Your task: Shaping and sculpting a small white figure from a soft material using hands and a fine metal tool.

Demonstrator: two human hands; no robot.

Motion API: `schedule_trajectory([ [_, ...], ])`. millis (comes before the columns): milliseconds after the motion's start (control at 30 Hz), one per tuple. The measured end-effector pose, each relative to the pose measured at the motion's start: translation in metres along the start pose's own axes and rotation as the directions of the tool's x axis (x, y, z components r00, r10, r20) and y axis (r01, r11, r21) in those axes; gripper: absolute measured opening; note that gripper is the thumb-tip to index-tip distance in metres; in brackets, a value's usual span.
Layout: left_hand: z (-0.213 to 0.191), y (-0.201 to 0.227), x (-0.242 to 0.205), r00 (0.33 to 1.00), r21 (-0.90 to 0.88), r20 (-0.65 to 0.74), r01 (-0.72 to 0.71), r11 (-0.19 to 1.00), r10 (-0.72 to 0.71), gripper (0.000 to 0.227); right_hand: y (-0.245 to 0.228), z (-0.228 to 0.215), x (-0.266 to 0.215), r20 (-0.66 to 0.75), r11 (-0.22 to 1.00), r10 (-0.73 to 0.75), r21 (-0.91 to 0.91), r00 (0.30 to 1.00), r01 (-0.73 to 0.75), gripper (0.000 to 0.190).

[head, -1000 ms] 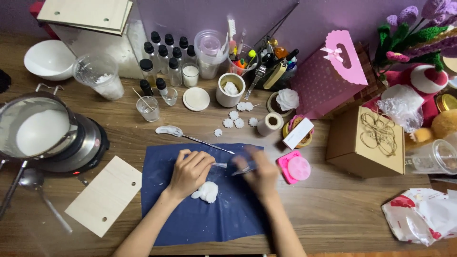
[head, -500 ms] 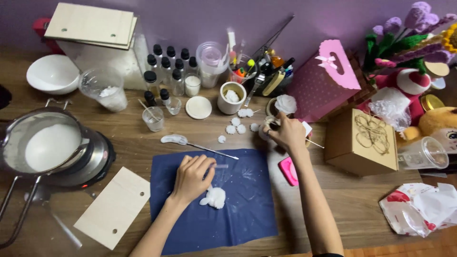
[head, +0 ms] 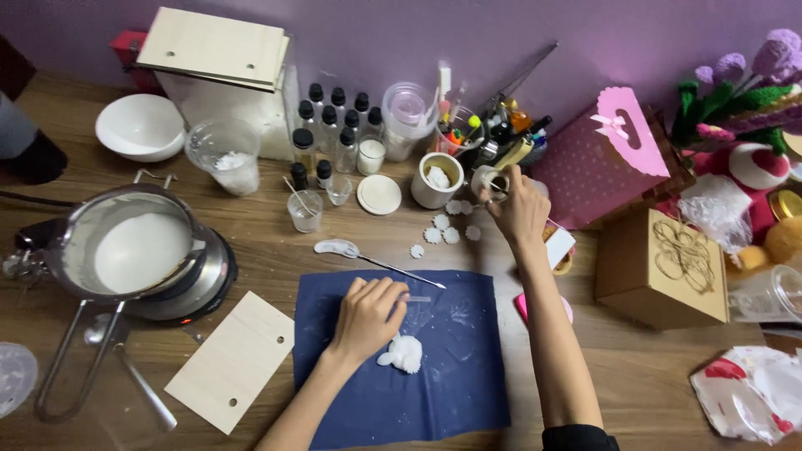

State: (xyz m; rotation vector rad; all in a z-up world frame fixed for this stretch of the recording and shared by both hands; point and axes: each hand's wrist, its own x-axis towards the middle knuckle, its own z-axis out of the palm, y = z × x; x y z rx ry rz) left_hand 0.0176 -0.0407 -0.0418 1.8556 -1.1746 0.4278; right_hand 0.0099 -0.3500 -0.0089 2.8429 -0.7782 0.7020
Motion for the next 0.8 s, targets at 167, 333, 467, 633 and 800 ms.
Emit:
schedule_trajectory([
  [167, -0.004, 0.002, 0.000, 1.000, -0.004, 0.020, 0.013, 1.000, -0.012, 0.007, 0.000, 0.024, -0.001, 0.055, 0.999, -0.026, -0.045, 0.998, 0.029, 0.051],
  [333, -0.005, 0.003, 0.002, 0.999, -0.013, 0.047, 0.024, 1.000, -0.023, 0.010, 0.004, 0.021, 0.000, 0.134, 0.999, 0.015, -0.049, 0.991, -0.009, 0.047],
  [467, -0.005, 0.006, 0.001, 0.998, -0.001, 0.067, 0.012, 1.000, -0.012, 0.011, 0.004, 0.012, 0.004, 0.184, 0.990, -0.028, -0.129, 0.983, 0.052, 0.048],
  [633, -0.003, 0.005, 0.001, 0.997, 0.004, 0.083, 0.005, 1.000, -0.006, 0.012, -0.006, -0.006, 0.014, 0.231, 0.999, 0.036, -0.040, 0.972, -0.028, 0.038],
  [800, -0.001, 0.003, 0.000, 0.993, 0.016, 0.112, 0.030, 0.999, -0.032, 0.012, -0.004, -0.002, 0.012, 0.227, 0.985, 0.170, -0.080, 0.959, -0.156, 0.036],
])
